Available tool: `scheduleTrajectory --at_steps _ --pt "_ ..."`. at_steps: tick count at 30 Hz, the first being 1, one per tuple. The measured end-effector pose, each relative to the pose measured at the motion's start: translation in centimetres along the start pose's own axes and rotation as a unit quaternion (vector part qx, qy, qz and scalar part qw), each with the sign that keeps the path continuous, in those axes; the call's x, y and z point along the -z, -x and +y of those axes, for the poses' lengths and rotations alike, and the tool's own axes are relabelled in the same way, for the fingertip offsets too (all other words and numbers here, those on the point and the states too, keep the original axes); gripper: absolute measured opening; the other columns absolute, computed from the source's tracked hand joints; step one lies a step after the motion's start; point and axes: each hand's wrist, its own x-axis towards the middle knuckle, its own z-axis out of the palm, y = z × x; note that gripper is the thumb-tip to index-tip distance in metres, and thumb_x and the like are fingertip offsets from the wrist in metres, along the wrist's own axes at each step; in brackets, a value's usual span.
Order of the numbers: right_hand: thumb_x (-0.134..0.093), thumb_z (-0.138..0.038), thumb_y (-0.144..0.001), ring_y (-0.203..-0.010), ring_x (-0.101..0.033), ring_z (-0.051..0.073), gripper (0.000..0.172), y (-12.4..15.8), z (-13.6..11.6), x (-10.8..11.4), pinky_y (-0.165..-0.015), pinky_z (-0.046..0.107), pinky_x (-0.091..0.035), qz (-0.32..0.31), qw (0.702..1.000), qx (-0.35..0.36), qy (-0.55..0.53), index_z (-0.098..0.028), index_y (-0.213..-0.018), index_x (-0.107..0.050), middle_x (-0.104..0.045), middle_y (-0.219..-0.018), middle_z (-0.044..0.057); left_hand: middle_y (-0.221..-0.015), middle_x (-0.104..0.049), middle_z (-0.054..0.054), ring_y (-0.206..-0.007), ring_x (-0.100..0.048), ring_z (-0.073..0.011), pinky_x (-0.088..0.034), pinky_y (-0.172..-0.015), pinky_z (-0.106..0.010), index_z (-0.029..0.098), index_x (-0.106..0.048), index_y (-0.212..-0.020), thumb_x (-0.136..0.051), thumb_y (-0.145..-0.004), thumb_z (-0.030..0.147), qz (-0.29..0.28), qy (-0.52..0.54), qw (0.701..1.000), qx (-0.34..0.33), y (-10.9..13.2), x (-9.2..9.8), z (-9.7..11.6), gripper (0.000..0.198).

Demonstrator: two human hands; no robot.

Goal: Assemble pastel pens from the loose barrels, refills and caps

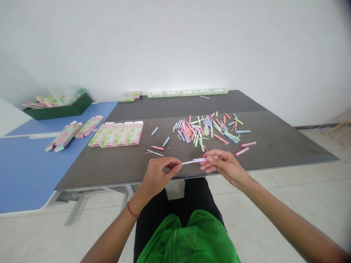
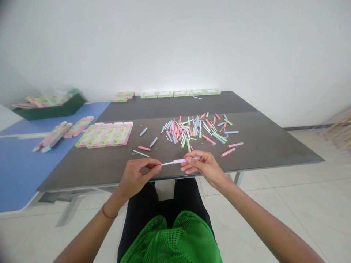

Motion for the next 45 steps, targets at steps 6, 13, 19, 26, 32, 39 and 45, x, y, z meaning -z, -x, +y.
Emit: scheduleTrajectory --at_steps 6,13,19,26,32,39,45 --pt "-0.096 -0.040 -0.068 -0.064 -0.076 0.016 0.034 -0.6 0.3 -0.1 -0.057 0.022 -0.062 -0.009 0.999 -0.023 0.031 -0.017 -0.082 -0.075 -0.079 -0.075 0.004 -0.079 -0.079 0.001 -0.067 -0.072 -0.0133 -0.057 -0.068 -0.022 0.021 -0.077 -0.090 -0.072 -0.093 0.022 -0.021 -0.006 1.000 -0.005 0.2 -0.2 0.1 0.006" --pt "-0.080 -0.034 -0.088 -0.076 -0.074 0.018 0.020 -0.5 -1.4 -0.8 -0.068 0.028 -0.057 -0.152 0.941 0.097 0.286 -0.020 -0.102 -0.081 -0.080 -0.087 0.005 -0.079 -0.078 0.000 -0.066 -0.069 -0.0128 -0.053 -0.067 -0.022 0.020 -0.075 -0.089 -0.067 -0.097 0.025 -0.057 -0.030 0.997 -0.038 0.3 -0.4 0.4 0.012" --pt "-0.067 -0.035 -0.099 -0.081 -0.074 0.020 0.024 -1.5 -1.1 -2.1 -0.071 0.029 -0.053 -0.189 0.877 0.220 0.382 -0.024 -0.114 -0.081 -0.082 -0.102 0.006 -0.080 -0.078 0.000 -0.066 -0.070 -0.0129 -0.054 -0.067 -0.022 0.021 -0.075 -0.092 -0.067 -0.097 0.026 -0.051 -0.049 0.997 -0.037 0.4 -0.4 -0.5 0.011" --pt "-0.071 -0.037 -0.096 -0.074 -0.074 0.022 0.027 -4.6 0.9 3.2 -0.070 0.031 -0.054 -0.144 0.871 0.217 0.417 -0.021 -0.116 -0.080 -0.082 -0.089 0.007 -0.081 -0.078 0.000 -0.069 -0.071 -0.0138 -0.056 -0.072 -0.024 0.021 -0.074 -0.091 -0.068 -0.098 0.032 -0.005 -0.089 0.995 -0.042 1.2 2.2 -3.7 0.015" --pt "-0.061 -0.038 -0.101 -0.094 -0.074 0.026 0.027 -5.4 1.7 4.8 -0.089 0.041 -0.056 -0.126 0.861 0.278 0.407 -0.025 -0.102 -0.084 -0.080 -0.103 0.011 -0.088 -0.078 -0.002 -0.075 -0.073 -0.0156 -0.056 -0.075 -0.026 0.021 -0.073 -0.097 -0.062 -0.102 0.027 -0.003 -0.148 0.987 -0.059 2.9 0.3 -5.4 0.014" --pt "-0.081 -0.047 -0.085 -0.099 -0.077 0.026 0.034 -7.1 0.8 4.1 -0.092 0.043 -0.060 -0.029 0.955 0.187 0.228 -0.024 -0.109 -0.083 -0.083 -0.105 0.009 -0.090 -0.076 -0.005 -0.089 -0.073 -0.0209 -0.058 -0.086 -0.034 0.021 -0.071 -0.097 -0.057 -0.103 0.023 0.022 -0.241 0.968 -0.070 2.8 -2.1 -6.1 0.016" --pt "-0.092 -0.048 -0.073 -0.097 -0.079 0.025 0.042 -8.5 0.8 3.5 -0.096 0.046 -0.060 0.057 0.980 0.190 0.030 -0.025 -0.107 -0.080 -0.083 -0.104 0.007 -0.094 -0.074 -0.007 -0.093 -0.070 -0.0240 -0.056 -0.088 -0.038 0.022 -0.071 -0.095 -0.058 -0.101 0.021 0.032 -0.263 0.963 -0.053 2.3 -2.6 -6.1 0.014"
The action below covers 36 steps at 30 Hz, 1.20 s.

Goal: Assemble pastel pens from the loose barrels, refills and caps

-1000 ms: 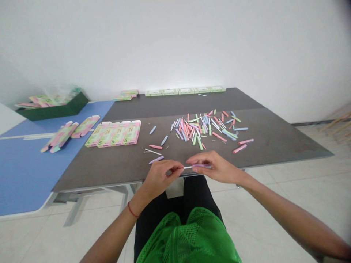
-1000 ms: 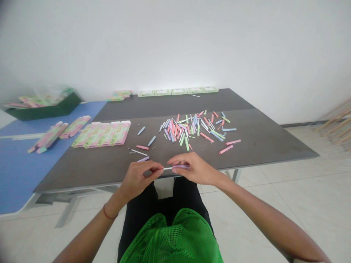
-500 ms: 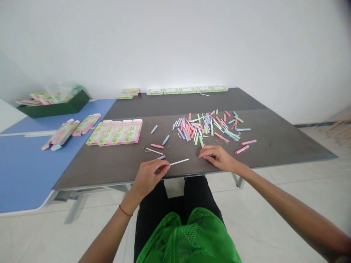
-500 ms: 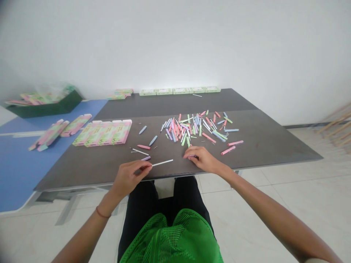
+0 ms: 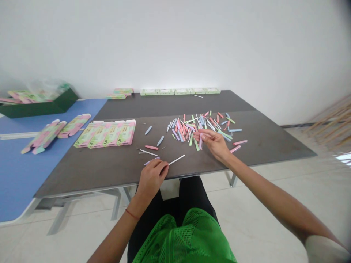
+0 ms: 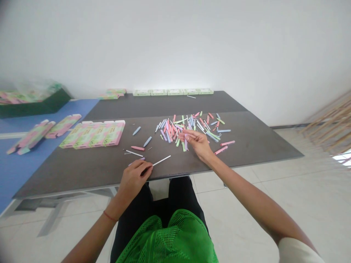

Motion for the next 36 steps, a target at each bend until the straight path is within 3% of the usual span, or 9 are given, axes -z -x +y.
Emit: scheduleTrajectory --at_steps 6,12,24,29,32,36 --pt "-0.094 -0.047 -0.069 -0.091 -0.079 0.025 0.043 -0.4 0.2 -0.5 -0.095 0.048 -0.062 -0.001 1.000 -0.009 -0.004 -0.023 -0.101 -0.078 -0.083 -0.098 0.007 -0.097 -0.071 -0.008 -0.091 -0.068 -0.0245 -0.055 -0.086 -0.037 0.020 -0.070 -0.095 -0.059 -0.100 0.018 -0.024 -0.034 0.999 0.014 -0.1 0.1 0.4 0.013" --pt "-0.092 -0.045 -0.074 -0.094 -0.079 0.024 0.040 0.1 0.1 -0.4 -0.098 0.044 -0.059 -0.015 1.000 0.012 0.002 -0.023 -0.104 -0.078 -0.083 -0.098 0.007 -0.099 -0.070 -0.008 -0.093 -0.067 -0.0251 -0.054 -0.086 -0.037 0.019 -0.068 -0.100 -0.056 -0.101 0.018 -0.053 -0.079 0.995 0.014 -0.3 0.1 0.9 0.012" --pt "-0.091 -0.040 -0.075 -0.096 -0.078 0.023 0.040 2.3 2.8 0.6 -0.087 0.037 -0.060 0.001 0.999 0.028 0.043 -0.024 -0.108 -0.076 -0.083 -0.099 0.006 -0.111 -0.069 -0.009 -0.101 -0.067 -0.0247 -0.056 -0.092 -0.039 0.019 -0.065 -0.117 -0.055 -0.102 0.018 -0.033 -0.043 0.998 0.016 0.1 -0.2 0.4 0.018" --pt "-0.088 -0.044 -0.076 -0.090 -0.078 0.026 0.037 2.8 3.1 0.4 -0.086 0.042 -0.060 -0.020 0.992 0.023 0.124 -0.023 -0.104 -0.078 -0.083 -0.093 0.007 -0.118 -0.066 -0.012 -0.109 -0.064 -0.0280 -0.055 -0.096 -0.043 0.019 -0.060 -0.130 -0.056 -0.104 0.027 0.005 -0.049 0.999 0.002 0.0 0.4 0.7 0.027" --pt "-0.074 -0.042 -0.093 -0.099 -0.076 0.026 0.024 3.3 2.3 0.4 -0.094 0.043 -0.057 -0.071 0.961 0.100 0.250 -0.024 -0.108 -0.080 -0.082 -0.107 0.009 -0.121 -0.065 -0.013 -0.111 -0.061 -0.0286 -0.053 -0.099 -0.045 0.018 -0.058 -0.136 -0.057 -0.104 0.029 0.032 -0.048 0.998 -0.023 -0.1 0.6 1.9 0.033" --pt "-0.053 -0.032 -0.106 -0.105 -0.070 0.025 0.030 3.3 0.5 0.8 -0.093 0.038 -0.052 -0.210 0.862 0.174 0.426 -0.025 -0.120 -0.079 -0.079 -0.112 0.008 -0.113 -0.069 -0.010 -0.102 -0.063 -0.0236 -0.054 -0.095 -0.039 0.017 -0.064 -0.123 -0.054 -0.105 0.020 -0.001 -0.015 0.998 -0.066 -0.1 -0.5 4.8 0.022"
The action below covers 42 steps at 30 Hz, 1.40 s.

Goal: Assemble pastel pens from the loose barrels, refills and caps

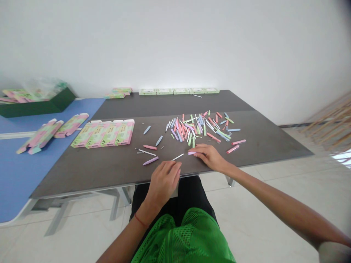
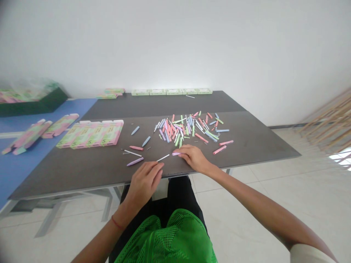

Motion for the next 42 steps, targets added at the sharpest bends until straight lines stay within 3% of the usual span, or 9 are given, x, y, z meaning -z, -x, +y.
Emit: scheduleTrajectory --at_steps 7,11,15,21,27,30,34,39,42 --pt "-0.056 -0.014 -0.100 -0.090 -0.066 0.022 0.029 -2.3 -2.7 4.1 -0.069 0.029 -0.038 -0.200 0.932 0.050 0.298 -0.022 -0.118 -0.077 -0.076 -0.098 0.009 -0.099 -0.069 -0.007 -0.093 -0.063 -0.0230 -0.054 -0.087 -0.039 0.019 -0.070 -0.103 -0.056 -0.103 0.016 -0.071 0.001 0.997 0.000 -1.3 -2.9 2.2 0.014" --pt "-0.059 -0.002 -0.092 -0.088 -0.067 0.023 0.023 -3.4 -3.8 5.4 -0.068 0.029 -0.034 -0.260 0.901 0.057 0.341 -0.017 -0.100 -0.075 -0.074 -0.089 0.009 -0.099 -0.068 -0.006 -0.093 -0.064 -0.0216 -0.054 -0.087 -0.036 0.020 -0.070 -0.103 -0.056 -0.103 0.019 -0.071 0.021 0.997 -0.006 -1.7 -3.3 1.4 0.014" --pt "-0.057 0.000 -0.091 -0.088 -0.068 0.023 0.022 -3.6 -3.8 5.4 -0.070 0.030 -0.035 -0.273 0.899 0.059 0.336 -0.015 -0.095 -0.073 -0.074 -0.090 0.010 -0.101 -0.066 -0.006 -0.093 -0.064 -0.0209 -0.054 -0.087 -0.035 0.020 -0.069 -0.104 -0.056 -0.104 0.021 -0.061 0.035 0.998 -0.001 -1.6 -3.7 0.9 0.013" --pt "-0.060 -0.007 -0.093 -0.091 -0.069 0.025 0.021 -2.9 -2.5 5.6 -0.073 0.031 -0.041 -0.243 0.928 0.005 0.284 -0.017 -0.100 -0.077 -0.076 -0.096 0.010 -0.101 -0.066 -0.007 -0.095 -0.064 -0.0217 -0.055 -0.089 -0.036 0.019 -0.069 -0.106 -0.054 -0.103 0.018 -0.047 0.045 0.998 -0.005 -1.4 -3.7 0.7 0.014" --pt "-0.069 -0.026 -0.096 -0.094 -0.065 0.025 0.021 -0.2 0.9 5.6 -0.086 0.036 -0.048 -0.097 0.983 -0.016 0.155 -0.021 -0.111 -0.082 -0.072 -0.102 0.010 -0.100 -0.070 -0.006 -0.093 -0.064 -0.0209 -0.054 -0.086 -0.036 0.020 -0.071 -0.103 -0.057 -0.102 0.015 -0.014 0.026 0.999 -0.037 0.6 -1.6 -0.4 0.015" --pt "-0.069 -0.031 -0.096 -0.092 -0.060 0.027 0.022 1.6 2.3 4.6 -0.085 0.040 -0.049 -0.033 0.981 -0.016 0.193 -0.022 -0.110 -0.084 -0.067 -0.097 0.011 -0.101 -0.072 -0.006 -0.093 -0.064 -0.0206 -0.054 -0.086 -0.035 0.020 -0.072 -0.107 -0.059 -0.103 0.020 0.028 0.002 1.000 0.011 1.9 -0.3 -1.6 0.014" --pt "-0.061 -0.034 -0.101 -0.096 -0.057 0.028 0.028 2.7 2.8 3.1 -0.089 0.044 -0.048 -0.021 0.968 0.001 0.250 -0.023 -0.115 -0.083 -0.066 -0.098 0.012 -0.104 -0.072 -0.007 -0.100 -0.065 -0.0224 -0.053 -0.091 -0.037 0.022 -0.073 -0.109 -0.059 -0.104 0.025 0.039 -0.023 0.997 0.061 2.0 0.8 -2.9 0.015" --pt "-0.052 -0.034 -0.106 -0.097 -0.057 0.028 0.034 2.6 2.5 2.4 -0.090 0.043 -0.046 -0.035 0.954 0.016 0.298 -0.020 -0.124 -0.078 -0.068 -0.103 0.013 -0.105 -0.071 -0.007 -0.098 -0.062 -0.0245 -0.051 -0.083 -0.037 0.023 -0.074 -0.115 -0.066 -0.100 0.032 0.003 -0.070 0.993 0.094 -0.1 0.6 -3.5 0.019" --pt "-0.052 -0.035 -0.106 -0.100 -0.058 0.029 0.037 2.8 2.3 2.3 -0.091 0.044 -0.047 -0.026 0.955 0.012 0.295 -0.017 -0.131 -0.073 -0.069 -0.106 0.014 -0.098 -0.068 -0.005 -0.091 -0.059 -0.0224 -0.048 -0.078 -0.035 0.023 -0.077 -0.099 -0.064 -0.101 0.028 -0.033 -0.090 0.992 0.078 -1.1 0.2 -3.8 0.014"
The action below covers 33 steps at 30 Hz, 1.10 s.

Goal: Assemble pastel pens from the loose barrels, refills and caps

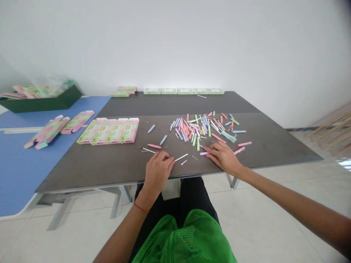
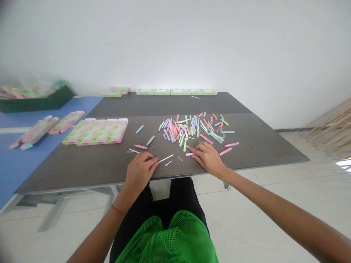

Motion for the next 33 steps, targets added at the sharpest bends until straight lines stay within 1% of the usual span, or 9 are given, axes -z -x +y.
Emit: scheduleTrajectory --at_steps 5,10,14,20,25,27,29,31,33 --pt "-0.054 -0.035 -0.105 -0.103 -0.062 0.030 0.033 0.7 -0.1 -0.1 -0.091 0.046 -0.050 0.041 0.999 -0.022 -0.024 -0.018 -0.126 -0.074 -0.069 -0.110 0.014 -0.093 -0.067 -0.004 -0.087 -0.059 -0.0205 -0.046 -0.072 -0.033 0.023 -0.076 -0.088 -0.061 -0.102 0.026 -0.004 -0.026 1.000 -0.006 -0.2 -0.2 -1.3 0.021" --pt "-0.057 -0.033 -0.104 -0.103 -0.064 0.030 0.027 0.6 -0.3 0.0 -0.094 0.048 -0.052 0.074 0.996 -0.030 -0.042 -0.022 -0.121 -0.075 -0.070 -0.108 0.013 -0.096 -0.070 -0.006 -0.097 -0.063 -0.0234 -0.050 -0.080 -0.035 0.021 -0.076 -0.087 -0.061 -0.101 0.023 0.005 -0.052 0.998 -0.036 -0.7 0.4 -3.7 0.021" --pt "-0.058 -0.030 -0.102 -0.103 -0.065 0.030 0.026 -0.1 -0.3 0.4 -0.094 0.049 -0.053 0.105 0.993 -0.031 -0.052 -0.022 -0.118 -0.076 -0.070 -0.108 0.014 -0.106 -0.073 -0.007 -0.106 -0.065 -0.0241 -0.053 -0.088 -0.037 0.021 -0.076 -0.090 -0.061 -0.101 0.019 -0.011 -0.052 0.997 -0.058 -1.6 0.9 -5.5 0.019" --pt "-0.055 -0.020 -0.098 -0.106 -0.065 0.031 0.029 -2.2 0.5 0.8 -0.092 0.047 -0.055 0.132 0.987 -0.054 -0.076 -0.023 -0.118 -0.077 -0.070 -0.113 0.014 -0.112 -0.073 -0.006 -0.100 -0.066 -0.0218 -0.055 -0.083 -0.034 0.022 -0.074 -0.099 -0.058 -0.104 0.023 -0.035 -0.063 0.994 -0.079 -2.3 1.0 -7.6 0.017" --pt "-0.058 -0.019 -0.096 -0.099 -0.067 0.028 0.026 -5.8 1.6 1.4 -0.090 0.043 -0.054 0.136 0.982 -0.084 -0.102 -0.019 -0.111 -0.078 -0.071 -0.107 0.012 -0.111 -0.073 -0.007 -0.098 -0.066 -0.0229 -0.055 -0.081 -0.035 0.023 -0.072 -0.111 -0.057 -0.104 0.021 -0.034 -0.088 0.988 -0.119 -2.7 1.0 -9.1 0.017" --pt "-0.059 -0.020 -0.094 -0.100 -0.067 0.028 0.026 -8.0 2.4 1.6 -0.090 0.043 -0.054 0.161 0.975 -0.100 -0.117 -0.018 -0.110 -0.079 -0.072 -0.105 0.012 -0.111 -0.073 -0.007 -0.096 -0.066 -0.0237 -0.054 -0.082 -0.037 0.023 -0.071 -0.114 -0.057 -0.103 0.018 -0.018 -0.091 0.987 -0.134 -2.8 1.2 -8.9 0.019" --pt "-0.060 -0.021 -0.093 -0.097 -0.068 0.028 0.025 -10.4 3.4 1.8 -0.086 0.042 -0.054 0.180 0.967 -0.123 -0.133 -0.017 -0.108 -0.079 -0.073 -0.104 0.013 -0.111 -0.073 -0.008 -0.098 -0.067 -0.0241 -0.054 -0.085 -0.038 0.023 -0.069 -0.119 -0.057 -0.102 0.015 0.009 -0.083 0.984 -0.159 -2.9 1.8 -7.7 0.022" --pt "-0.062 -0.022 -0.091 -0.088 -0.068 0.025 0.024 -13.0 4.5 1.8 -0.081 0.040 -0.055 0.191 0.958 -0.145 -0.156 -0.016 -0.106 -0.080 -0.074 -0.103 0.013 -0.113 -0.073 -0.007 -0.104 -0.068 -0.0233 -0.054 -0.092 -0.039 0.025 -0.066 -0.126 -0.056 -0.103 0.015 0.030 -0.052 0.976 -0.211 -2.9 2.6 -5.4 0.028" --pt "-0.064 -0.023 -0.089 -0.083 -0.068 0.023 0.024 -15.2 5.6 1.8 -0.080 0.038 -0.055 0.193 0.951 -0.157 -0.182 -0.015 -0.106 -0.080 -0.076 -0.103 0.012 -0.111 -0.075 -0.006 -0.098 -0.069 -0.0202 -0.054 -0.087 -0.036 0.028 -0.063 -0.132 -0.055 -0.104 0.020 -0.002 -0.015 0.955 -0.295 -2.8 3.2 -2.3 0.030"
